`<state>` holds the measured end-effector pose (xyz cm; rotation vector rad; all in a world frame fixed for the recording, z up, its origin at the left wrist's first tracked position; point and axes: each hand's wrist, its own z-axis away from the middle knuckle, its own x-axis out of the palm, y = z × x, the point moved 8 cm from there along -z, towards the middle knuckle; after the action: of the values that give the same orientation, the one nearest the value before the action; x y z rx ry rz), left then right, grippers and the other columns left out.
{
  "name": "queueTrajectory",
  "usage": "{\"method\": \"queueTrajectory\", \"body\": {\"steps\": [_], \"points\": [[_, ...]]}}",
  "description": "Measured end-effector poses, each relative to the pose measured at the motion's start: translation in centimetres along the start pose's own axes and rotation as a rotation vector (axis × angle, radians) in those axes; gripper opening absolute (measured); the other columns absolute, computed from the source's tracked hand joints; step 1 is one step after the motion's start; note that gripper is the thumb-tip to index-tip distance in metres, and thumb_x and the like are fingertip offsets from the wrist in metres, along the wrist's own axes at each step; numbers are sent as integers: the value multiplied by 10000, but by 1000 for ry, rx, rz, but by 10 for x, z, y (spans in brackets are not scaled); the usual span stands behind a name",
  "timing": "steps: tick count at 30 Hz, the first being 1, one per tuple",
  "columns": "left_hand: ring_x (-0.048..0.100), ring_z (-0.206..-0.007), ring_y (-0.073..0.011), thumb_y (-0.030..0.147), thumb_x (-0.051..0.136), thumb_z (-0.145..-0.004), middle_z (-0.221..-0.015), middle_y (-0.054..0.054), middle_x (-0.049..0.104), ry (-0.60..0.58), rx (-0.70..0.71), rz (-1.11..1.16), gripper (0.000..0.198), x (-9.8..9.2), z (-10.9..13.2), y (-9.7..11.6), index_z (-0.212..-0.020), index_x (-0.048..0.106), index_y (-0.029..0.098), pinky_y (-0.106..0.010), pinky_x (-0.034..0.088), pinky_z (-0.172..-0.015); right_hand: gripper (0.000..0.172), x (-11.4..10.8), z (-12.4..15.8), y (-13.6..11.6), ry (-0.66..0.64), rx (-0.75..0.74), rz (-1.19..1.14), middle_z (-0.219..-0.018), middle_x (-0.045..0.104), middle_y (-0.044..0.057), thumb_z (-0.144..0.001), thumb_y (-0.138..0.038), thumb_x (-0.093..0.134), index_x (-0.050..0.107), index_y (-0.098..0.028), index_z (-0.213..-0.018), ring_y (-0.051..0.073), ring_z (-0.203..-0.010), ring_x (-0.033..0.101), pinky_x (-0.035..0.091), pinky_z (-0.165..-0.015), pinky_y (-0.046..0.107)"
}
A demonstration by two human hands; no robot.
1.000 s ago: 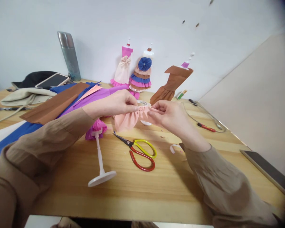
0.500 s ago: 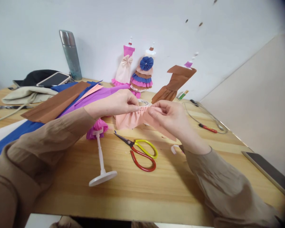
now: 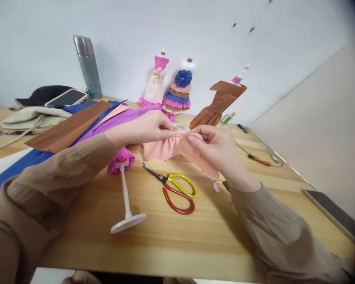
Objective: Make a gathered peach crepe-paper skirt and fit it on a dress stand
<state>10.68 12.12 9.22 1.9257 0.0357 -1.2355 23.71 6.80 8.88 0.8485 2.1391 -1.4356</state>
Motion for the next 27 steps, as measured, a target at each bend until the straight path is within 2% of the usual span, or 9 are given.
{"method": "queueTrajectory", "body": {"steps": [7,10,14,19,23,27], "points": [[304,-553,-79,252,572,-834,-549,40,364,-22,21,32,304,2,1,4,-554,553,133,-267,217,-550,128,3,1,1,-18,24,-78,-721,672,29,-778,-285,588,648,-185,-724,165,-658,576,422,-592,277],[298,-548,-80,259,579,-827,-544,42,356,-9,28,22,296,0,1,3,-561,567,130,-265,213,-536,123,2,0,6,-1,52,-105,-681,631,17,-763,-298,598,621,-184,-722,146,-615,533,401,-562,268],[354,-562,-85,299,568,-833,-566,32,430,-33,72,27,277,2,-1,2,-659,667,108,-244,244,-534,141,2,-2,13,32,65,-139,-611,532,-16,-744,-302,616,544,-199,-680,115,-555,444,352,-513,246],[381,-551,-87,318,561,-833,-584,16,506,-41,124,36,287,3,-2,3,-696,692,102,-237,258,-523,143,3,-1,16,50,103,-198,-615,531,-18,-717,-290,631,531,-201,-667,117,-563,455,354,-509,242],[342,-539,-82,339,556,-855,-565,25,458,-40,98,36,322,4,0,5,-659,664,108,-242,231,-507,166,4,0,15,45,111,-218,-607,503,-27,-715,-295,628,507,-204,-646,109,-550,427,331,-503,241],[314,-520,-77,311,533,-878,-537,34,400,-18,124,-11,360,4,2,12,-576,595,125,-251,209,-496,236,4,-1,16,81,112,-204,-556,398,-50,-700,-299,627,437,-210,-591,95,-532,350,282,-489,235]]}}
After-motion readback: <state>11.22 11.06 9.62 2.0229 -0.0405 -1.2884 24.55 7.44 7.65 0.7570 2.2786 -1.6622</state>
